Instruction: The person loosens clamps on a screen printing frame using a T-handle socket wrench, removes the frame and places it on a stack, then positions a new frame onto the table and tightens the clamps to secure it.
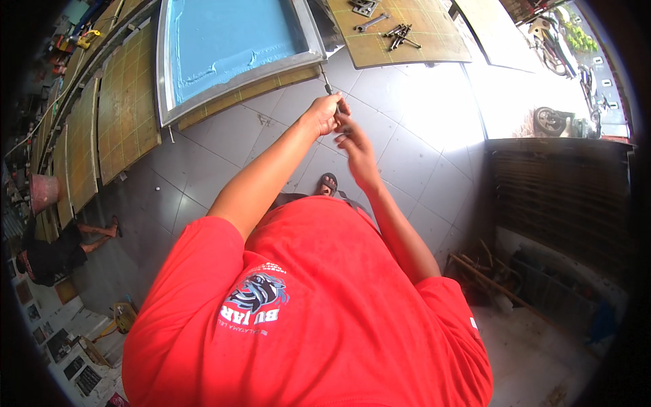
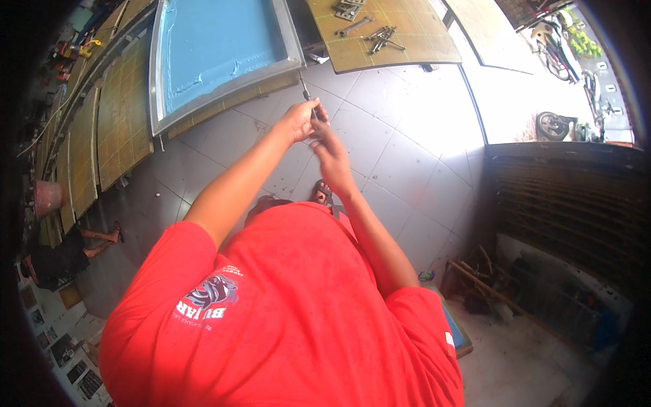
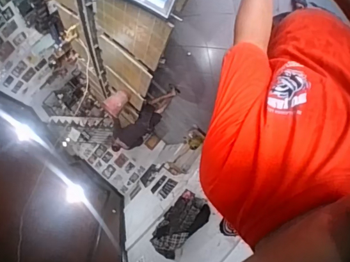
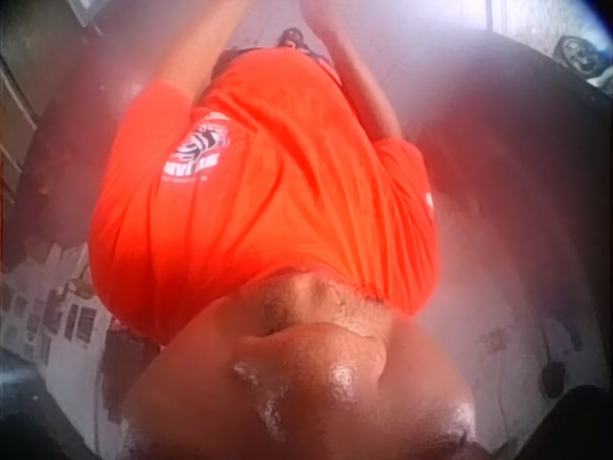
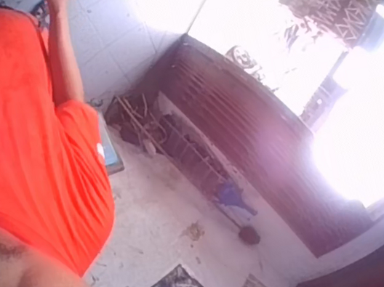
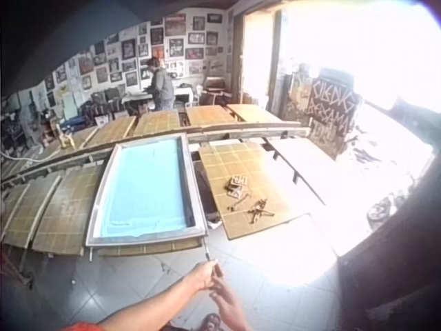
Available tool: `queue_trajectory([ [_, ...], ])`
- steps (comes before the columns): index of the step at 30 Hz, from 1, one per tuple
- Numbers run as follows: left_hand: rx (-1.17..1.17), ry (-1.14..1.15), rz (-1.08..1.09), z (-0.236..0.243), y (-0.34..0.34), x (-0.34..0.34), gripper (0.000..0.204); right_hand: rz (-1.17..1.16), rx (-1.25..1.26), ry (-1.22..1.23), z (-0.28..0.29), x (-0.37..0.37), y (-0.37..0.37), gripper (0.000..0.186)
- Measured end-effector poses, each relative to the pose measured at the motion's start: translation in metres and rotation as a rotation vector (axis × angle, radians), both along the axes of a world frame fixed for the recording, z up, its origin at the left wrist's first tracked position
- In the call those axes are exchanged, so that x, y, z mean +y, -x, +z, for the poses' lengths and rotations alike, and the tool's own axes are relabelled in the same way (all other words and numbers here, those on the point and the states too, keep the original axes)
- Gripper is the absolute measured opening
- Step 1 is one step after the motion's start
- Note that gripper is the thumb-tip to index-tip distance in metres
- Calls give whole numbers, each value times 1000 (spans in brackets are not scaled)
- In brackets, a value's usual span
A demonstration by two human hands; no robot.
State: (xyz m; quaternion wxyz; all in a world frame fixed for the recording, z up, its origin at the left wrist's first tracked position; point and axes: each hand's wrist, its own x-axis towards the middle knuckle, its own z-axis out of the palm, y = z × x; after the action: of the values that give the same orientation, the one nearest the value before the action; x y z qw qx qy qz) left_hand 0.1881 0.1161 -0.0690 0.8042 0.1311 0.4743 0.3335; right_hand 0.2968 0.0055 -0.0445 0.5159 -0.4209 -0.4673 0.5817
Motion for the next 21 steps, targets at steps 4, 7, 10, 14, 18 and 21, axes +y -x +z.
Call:
queue_trajectory([
  [4, -155, 16, 15, -20, 11, 11, 22, 265, 139, 184, 1, -22, 21, 57],
  [7, -109, -41, -43, -18, 14, 10, 22, 337, 141, 216, -24, -16, 8, 62],
  [10, -102, -29, -54, -15, 16, 12, 23, 413, 85, 257, -29, -15, 1, 59],
  [14, -128, 18, 33, -10, 8, 13, 25, 378, -160, 451, -37, -7, -2, 63],
  [18, -257, 52, 81, -16, 6, 17, 27, 34, 165, 495, -50, -3, -13, 71],
  [21, -328, 63, 91, -21, 10, 19, 28, -27, 268, 323, -29, -3, -22, 71],
])
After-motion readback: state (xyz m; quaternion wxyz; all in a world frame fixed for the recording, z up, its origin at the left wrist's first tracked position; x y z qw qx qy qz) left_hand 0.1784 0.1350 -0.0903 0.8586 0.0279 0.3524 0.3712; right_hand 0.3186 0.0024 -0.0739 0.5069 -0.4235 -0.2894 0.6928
